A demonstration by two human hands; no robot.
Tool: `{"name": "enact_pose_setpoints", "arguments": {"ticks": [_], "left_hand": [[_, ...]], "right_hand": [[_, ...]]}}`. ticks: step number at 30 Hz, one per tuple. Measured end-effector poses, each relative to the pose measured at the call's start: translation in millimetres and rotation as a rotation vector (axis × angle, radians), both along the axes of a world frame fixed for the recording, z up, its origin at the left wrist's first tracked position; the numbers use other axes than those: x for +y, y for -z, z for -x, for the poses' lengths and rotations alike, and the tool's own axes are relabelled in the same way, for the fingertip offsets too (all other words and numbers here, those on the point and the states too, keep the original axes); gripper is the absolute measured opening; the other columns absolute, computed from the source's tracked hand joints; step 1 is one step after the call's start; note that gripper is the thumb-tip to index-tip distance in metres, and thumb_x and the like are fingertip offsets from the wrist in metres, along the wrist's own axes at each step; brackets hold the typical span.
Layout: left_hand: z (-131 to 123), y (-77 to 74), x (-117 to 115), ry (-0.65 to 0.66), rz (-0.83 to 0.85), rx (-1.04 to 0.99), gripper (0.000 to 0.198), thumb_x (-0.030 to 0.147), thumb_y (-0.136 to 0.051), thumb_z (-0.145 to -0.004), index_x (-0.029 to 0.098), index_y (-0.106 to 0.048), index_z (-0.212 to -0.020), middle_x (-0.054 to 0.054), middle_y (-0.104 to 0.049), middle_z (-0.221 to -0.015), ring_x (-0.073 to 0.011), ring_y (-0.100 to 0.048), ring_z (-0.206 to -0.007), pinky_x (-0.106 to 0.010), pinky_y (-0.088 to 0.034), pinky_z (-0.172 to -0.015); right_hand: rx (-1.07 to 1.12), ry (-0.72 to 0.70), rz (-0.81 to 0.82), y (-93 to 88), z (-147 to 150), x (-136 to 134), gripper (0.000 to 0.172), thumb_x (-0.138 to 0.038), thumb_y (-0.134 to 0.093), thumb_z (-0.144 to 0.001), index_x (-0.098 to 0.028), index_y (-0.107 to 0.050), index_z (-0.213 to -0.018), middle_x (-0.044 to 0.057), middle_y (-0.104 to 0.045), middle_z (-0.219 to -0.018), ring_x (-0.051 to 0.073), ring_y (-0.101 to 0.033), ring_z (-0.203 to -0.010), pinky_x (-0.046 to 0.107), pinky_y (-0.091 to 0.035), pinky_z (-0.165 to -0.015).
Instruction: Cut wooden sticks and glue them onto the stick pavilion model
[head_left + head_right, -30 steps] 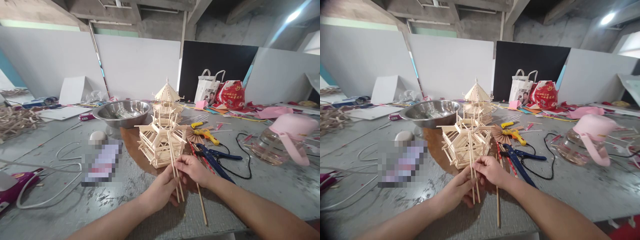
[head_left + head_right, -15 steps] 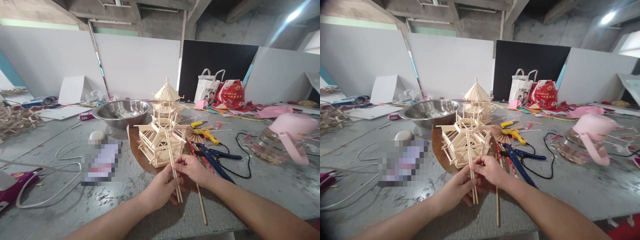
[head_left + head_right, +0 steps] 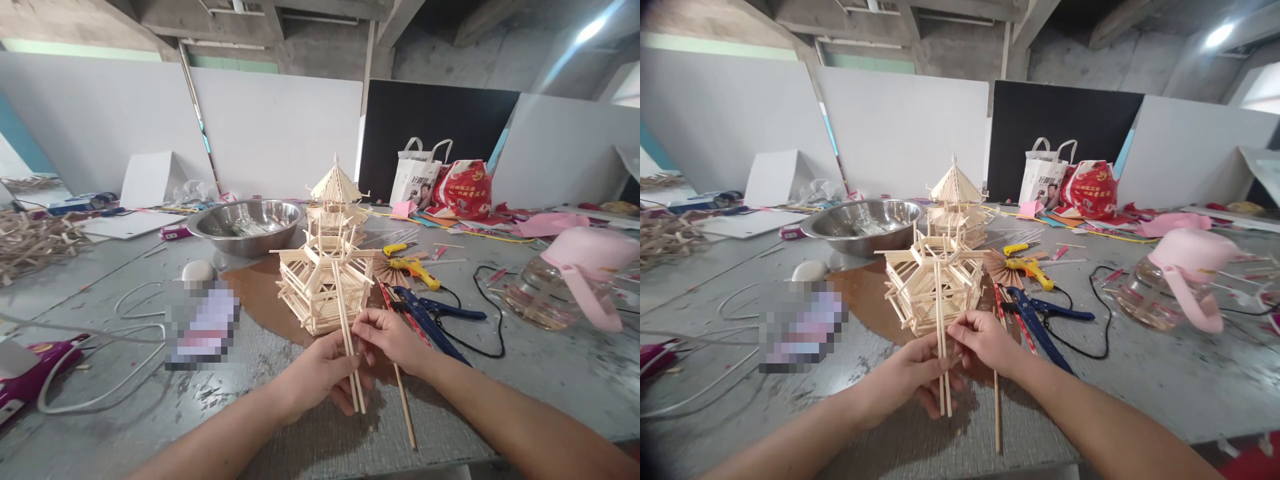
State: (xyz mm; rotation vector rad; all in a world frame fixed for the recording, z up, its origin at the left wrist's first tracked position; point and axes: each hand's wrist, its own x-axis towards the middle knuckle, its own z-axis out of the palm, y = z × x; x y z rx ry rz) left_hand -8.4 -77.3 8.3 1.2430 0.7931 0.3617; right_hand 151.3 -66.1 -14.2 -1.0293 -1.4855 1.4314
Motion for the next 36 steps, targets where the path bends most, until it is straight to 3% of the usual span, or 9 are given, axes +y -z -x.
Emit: {"name": "enact_pose_setpoints", "arguments": {"ticks": [14,27,36], "left_hand": [[6,3.1,8,0.045,0.093,-0.007,0.028,0.036,-0.053,-0.073,0.014,-0.055,-0.091,-0.006,-0.063,-0.074,-0.0132,-0.06,-0.059,-0.023,-0.045,-0.051],[11,-5.1,9,0.098,0.238,-0.065,0.017,0.029,-0.055,-0.072,0.013,-0.056,-0.077,-0.009,-0.066,-0.077,-0.016,-0.062,-0.063,-0.022,-0.045,-0.05],[12,-6.1,10,0.098,0.237,-0.079,0.017,0.028,-0.055,-0.071,0.012,-0.056,-0.077,-0.009,-0.066,-0.076,-0.0162,-0.063,-0.064,-0.021,-0.045,-0.051]], "right_hand": [[-0.058,-0.018,-0.021,0.8,-2,-1,0.031,-0.045,-0.052,-0.072,-0.016,-0.049,-0.065,-0.005,-0.045,-0.049,0.005,-0.04,-0.04,0.018,-0.033,-0.039],[-0.09,0.005,-0.035,0.0,-3,-1,0.029,-0.044,-0.053,-0.072,-0.016,-0.048,-0.065,-0.005,-0.047,-0.049,0.005,-0.04,-0.039,0.018,-0.031,-0.039],[-0.089,-0.002,-0.041,-0.4,-4,-2,0.029,-0.044,-0.053,-0.072,-0.016,-0.048,-0.064,-0.005,-0.048,-0.049,0.005,-0.041,-0.039,0.018,-0.029,-0.038]]}}
